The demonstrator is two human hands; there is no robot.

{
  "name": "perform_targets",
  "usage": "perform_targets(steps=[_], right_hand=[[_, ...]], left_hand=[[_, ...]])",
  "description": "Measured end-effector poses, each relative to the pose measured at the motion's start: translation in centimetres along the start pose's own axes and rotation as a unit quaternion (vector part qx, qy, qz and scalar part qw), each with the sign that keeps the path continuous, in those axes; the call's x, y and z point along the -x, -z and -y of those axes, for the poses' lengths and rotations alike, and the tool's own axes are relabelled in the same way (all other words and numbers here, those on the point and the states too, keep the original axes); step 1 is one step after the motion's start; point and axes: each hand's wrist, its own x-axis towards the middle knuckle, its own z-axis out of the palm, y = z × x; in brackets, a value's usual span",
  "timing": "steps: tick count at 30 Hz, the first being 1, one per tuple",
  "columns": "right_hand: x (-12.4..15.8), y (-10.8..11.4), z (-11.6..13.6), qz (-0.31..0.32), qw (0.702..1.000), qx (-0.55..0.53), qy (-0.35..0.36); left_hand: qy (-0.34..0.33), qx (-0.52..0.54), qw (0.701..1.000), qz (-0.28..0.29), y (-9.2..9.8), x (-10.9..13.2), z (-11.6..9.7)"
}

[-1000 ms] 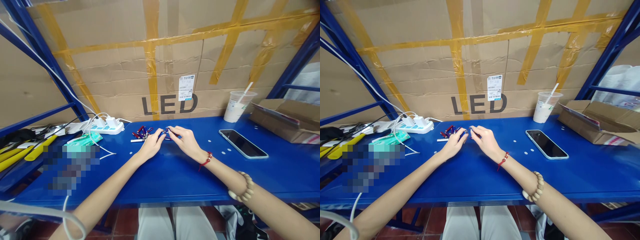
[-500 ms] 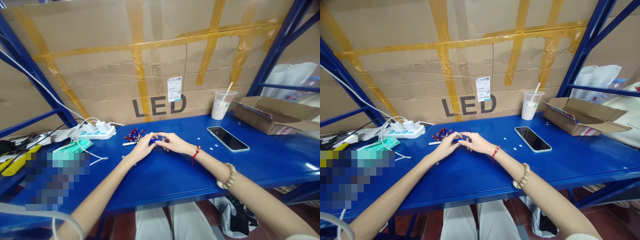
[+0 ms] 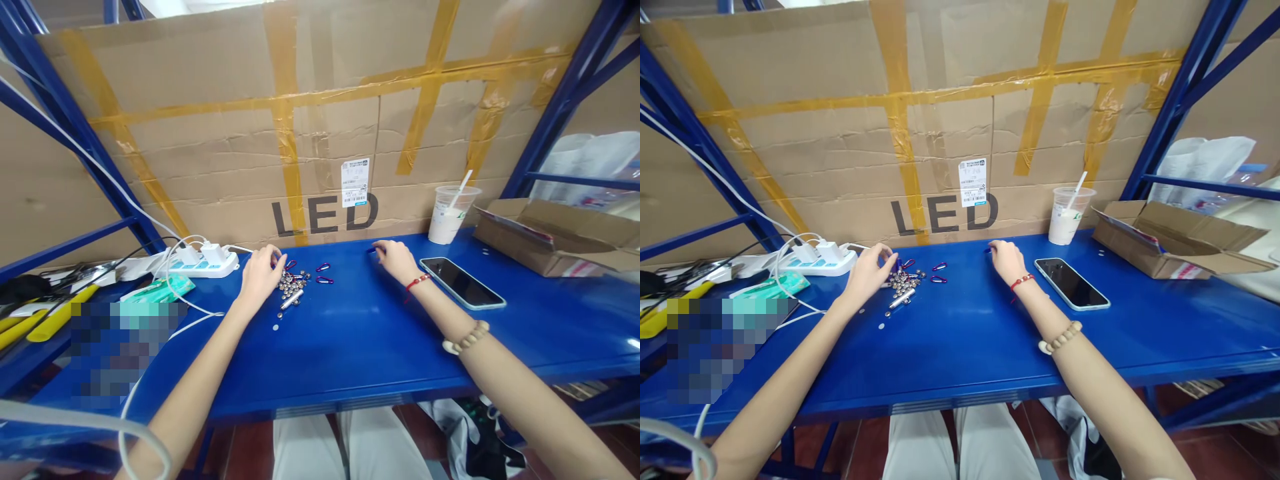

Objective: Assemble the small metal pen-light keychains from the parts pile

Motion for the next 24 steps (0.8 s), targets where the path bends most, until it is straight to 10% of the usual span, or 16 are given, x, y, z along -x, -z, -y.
perform_targets(steps=[16,24], right_hand=[[0.0,-0.5,-1.2,0.022,0.993,0.102,-0.052],[2.7,-1.6,5.0,-0.010,0.959,-0.097,0.266]], left_hand=[[0.039,-0.123,0.971,0.201,1.3,-0.4,2.7],[0.036,-0.094,0.969,0.226,0.6,-0.1,2.2]])
